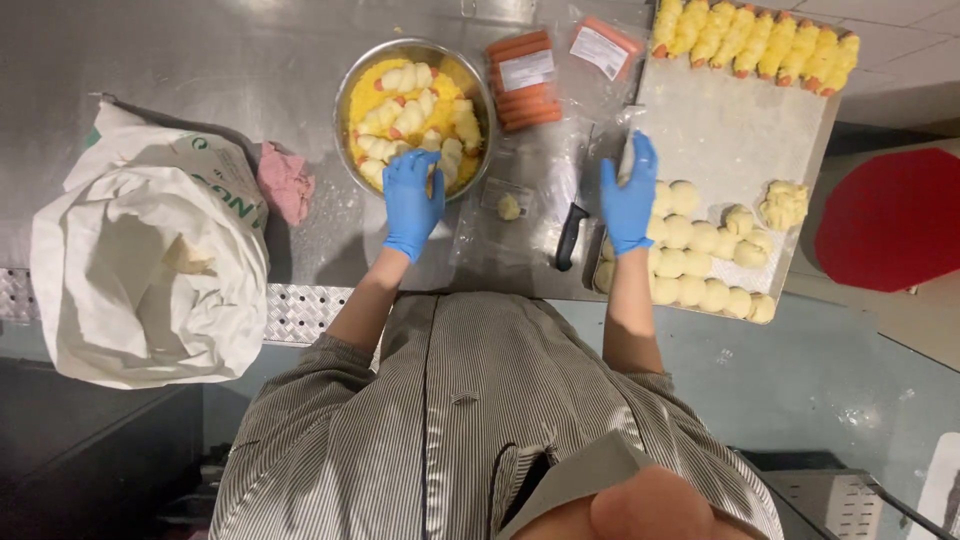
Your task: Wrapping individual sausages in dough and coating them with breadcrumbs.
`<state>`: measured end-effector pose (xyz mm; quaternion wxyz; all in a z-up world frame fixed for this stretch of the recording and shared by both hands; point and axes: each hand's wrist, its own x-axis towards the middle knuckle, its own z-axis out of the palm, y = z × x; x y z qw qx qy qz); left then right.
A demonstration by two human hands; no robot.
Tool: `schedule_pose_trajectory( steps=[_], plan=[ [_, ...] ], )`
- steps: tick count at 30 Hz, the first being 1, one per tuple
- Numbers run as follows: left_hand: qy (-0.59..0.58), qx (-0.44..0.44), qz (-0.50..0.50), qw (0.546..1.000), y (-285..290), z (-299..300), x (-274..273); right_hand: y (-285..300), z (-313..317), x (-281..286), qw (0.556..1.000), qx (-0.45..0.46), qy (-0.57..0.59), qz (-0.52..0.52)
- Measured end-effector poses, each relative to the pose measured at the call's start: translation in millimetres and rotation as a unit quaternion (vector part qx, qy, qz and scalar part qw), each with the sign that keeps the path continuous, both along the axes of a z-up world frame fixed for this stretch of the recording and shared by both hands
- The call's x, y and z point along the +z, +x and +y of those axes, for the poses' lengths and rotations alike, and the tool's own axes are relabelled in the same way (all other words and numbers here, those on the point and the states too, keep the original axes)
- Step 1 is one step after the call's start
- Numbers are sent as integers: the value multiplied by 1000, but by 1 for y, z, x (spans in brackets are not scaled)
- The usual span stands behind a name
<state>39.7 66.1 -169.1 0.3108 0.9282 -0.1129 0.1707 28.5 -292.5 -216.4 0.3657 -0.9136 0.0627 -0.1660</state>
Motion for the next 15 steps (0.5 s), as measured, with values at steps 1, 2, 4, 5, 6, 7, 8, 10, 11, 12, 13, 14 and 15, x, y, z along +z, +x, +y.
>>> schedule_pose_trajectory(
  steps=[1, 2, 4, 5, 6, 7, 8, 10, 11, 12, 13, 14, 15],
  plan=[
    [0, 2, -1, 1000, 4, 11, 1, 7, 30, 17, 1000, 2, 0, -1],
    [-2, 22, -14, 1000, 9, 22, 1, 14, 61, 35, 997, 53, 56, 27],
    [-5, 43, -29, 999, 23, 42, -5, 32, 108, 51, 987, 105, 111, 53],
    [-10, 45, -25, 999, 30, 53, -11, 40, 125, 50, 983, 152, 96, 35],
    [-16, 47, -22, 999, 37, 63, -18, 48, 143, 49, 977, 198, 82, 17],
    [-16, 47, -23, 999, 49, 67, -26, 61, 154, 41, 977, 198, 81, 17],
    [-15, 35, -14, 999, 62, 72, -34, 75, 166, 32, 969, 238, 65, 1],
    [-17, 23, -3, 1000, 89, 70, -57, 100, 187, 18, 960, 278, 47, -11],
    [28, 19, 35, 999, 105, 63, -72, 112, 196, 12, 957, 289, 27, 2],
    [72, 14, 72, 995, 120, 57, -87, 124, 205, 5, 954, 300, 8, 16],
    [71, 13, 74, 995, 124, 51, -90, 135, 211, 1, 954, 299, 7, 18],
    [119, 31, 77, 989, 129, 45, -93, 146, 218, -4, 951, 308, -12, 36],
    [167, 49, 79, 981, 136, 38, -95, 159, 224, -8, 947, 316, -30, 52]
  ],
)
